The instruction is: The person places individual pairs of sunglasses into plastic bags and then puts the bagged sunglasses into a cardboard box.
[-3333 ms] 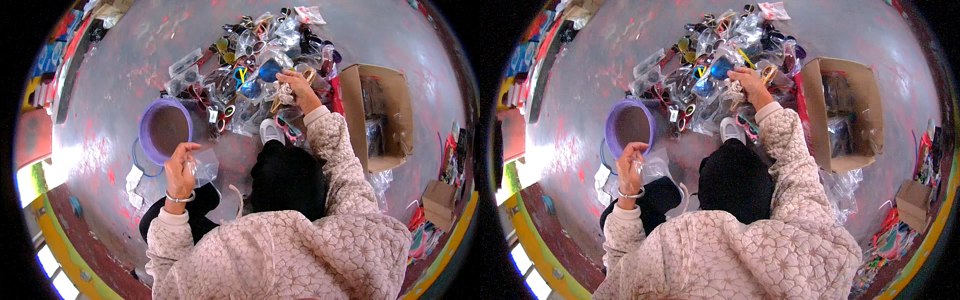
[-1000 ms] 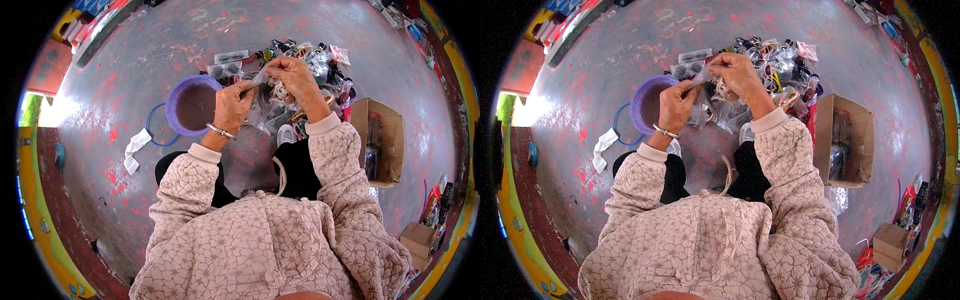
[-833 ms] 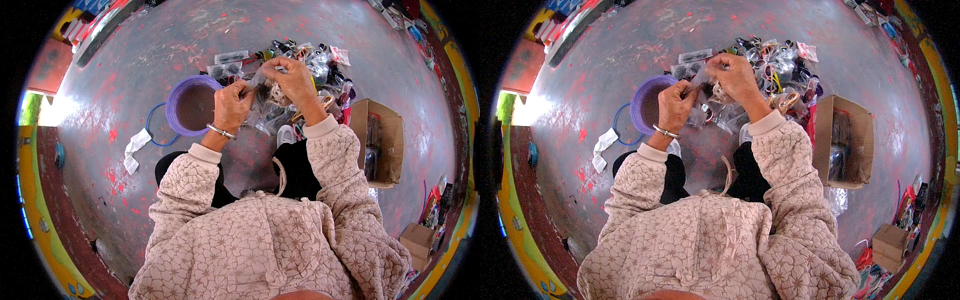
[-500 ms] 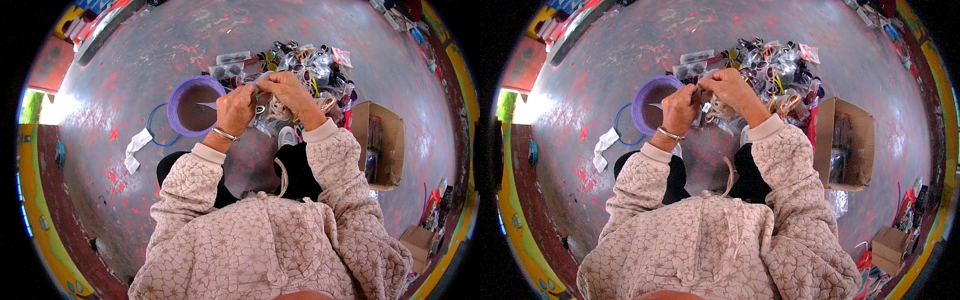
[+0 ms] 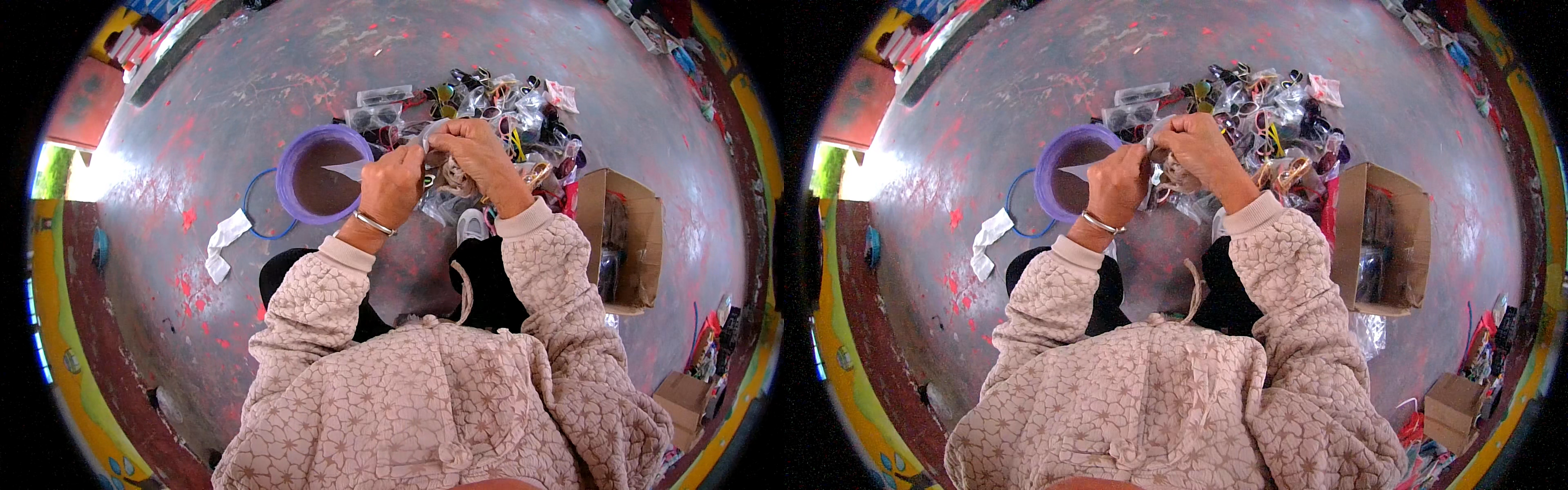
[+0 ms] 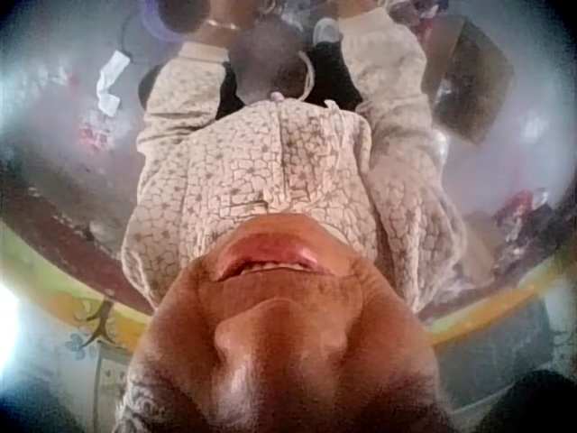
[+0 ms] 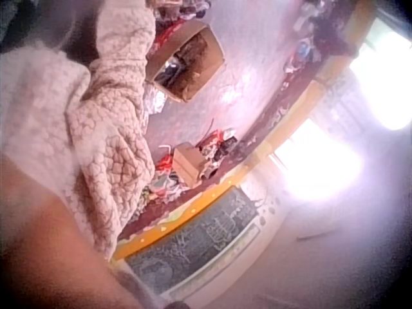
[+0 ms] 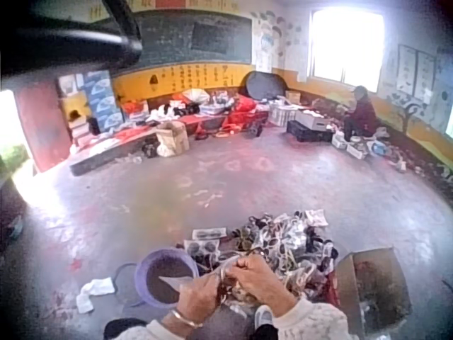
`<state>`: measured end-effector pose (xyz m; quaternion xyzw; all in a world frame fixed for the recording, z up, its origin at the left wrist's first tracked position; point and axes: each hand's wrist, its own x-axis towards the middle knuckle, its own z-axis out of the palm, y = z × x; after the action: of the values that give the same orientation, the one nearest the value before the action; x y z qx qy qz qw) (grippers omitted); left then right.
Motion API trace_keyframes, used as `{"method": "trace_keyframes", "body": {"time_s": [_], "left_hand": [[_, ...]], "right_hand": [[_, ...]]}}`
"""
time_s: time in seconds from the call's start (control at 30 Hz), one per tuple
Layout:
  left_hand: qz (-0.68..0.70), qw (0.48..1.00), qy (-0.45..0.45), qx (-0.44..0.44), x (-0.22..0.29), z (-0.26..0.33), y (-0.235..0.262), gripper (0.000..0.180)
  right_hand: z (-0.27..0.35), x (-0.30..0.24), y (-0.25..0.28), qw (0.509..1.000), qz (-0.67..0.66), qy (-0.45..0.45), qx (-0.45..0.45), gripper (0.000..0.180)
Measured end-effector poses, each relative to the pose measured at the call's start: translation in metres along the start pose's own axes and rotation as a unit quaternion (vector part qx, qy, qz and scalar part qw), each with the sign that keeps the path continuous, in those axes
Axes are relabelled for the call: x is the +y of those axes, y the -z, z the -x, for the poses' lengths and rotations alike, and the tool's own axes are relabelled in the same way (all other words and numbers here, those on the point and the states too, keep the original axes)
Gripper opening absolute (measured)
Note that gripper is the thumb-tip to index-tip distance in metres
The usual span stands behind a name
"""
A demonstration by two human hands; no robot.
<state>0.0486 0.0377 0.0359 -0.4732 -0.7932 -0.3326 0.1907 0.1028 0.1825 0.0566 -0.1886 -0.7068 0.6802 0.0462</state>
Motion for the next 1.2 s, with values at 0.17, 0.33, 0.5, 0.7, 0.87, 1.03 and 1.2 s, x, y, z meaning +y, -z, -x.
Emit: {"method": "trace_keyframes", "body": {"time_s": [0.17,0.33,0.5,0.7,0.87,1.03,1.2], "left_hand": [[0.020,1.000,0.019,-0.013,-0.001,-0.002,0.001,0.006],[0.321,0.924,0.190,-0.082,-0.002,-0.009,0.006,0.013],[0.422,0.838,0.262,-0.224,-0.014,-0.016,0.015,0.018],[0.393,0.858,0.208,-0.257,-0.012,-0.015,0.015,0.018],[0.502,0.791,0.261,-0.231,-0.015,-0.010,0.011,0.017],[0.594,0.704,0.328,-0.210,-0.015,-0.011,0.011,0.022],[0.576,0.727,0.304,-0.219,-0.018,-0.013,0.016,0.021]], "right_hand": [[-0.005,0.009,0.002,0.989,-0.146,0.000,-0.009,0.012],[0.001,-0.005,0.008,0.991,-0.113,0.064,-0.017,0.012],[0.003,-0.016,0.013,0.990,0.038,0.089,-0.102,0.009],[0.000,-0.009,0.012,0.985,0.093,0.089,-0.115,0.012],[0.001,-0.006,0.008,0.987,-0.090,-0.004,-0.129,0.012],[0.003,-0.008,0.015,0.981,-0.163,-0.026,-0.101,0.013],[0.000,-0.011,0.022,0.996,0.011,0.047,-0.068,0.018]]}}
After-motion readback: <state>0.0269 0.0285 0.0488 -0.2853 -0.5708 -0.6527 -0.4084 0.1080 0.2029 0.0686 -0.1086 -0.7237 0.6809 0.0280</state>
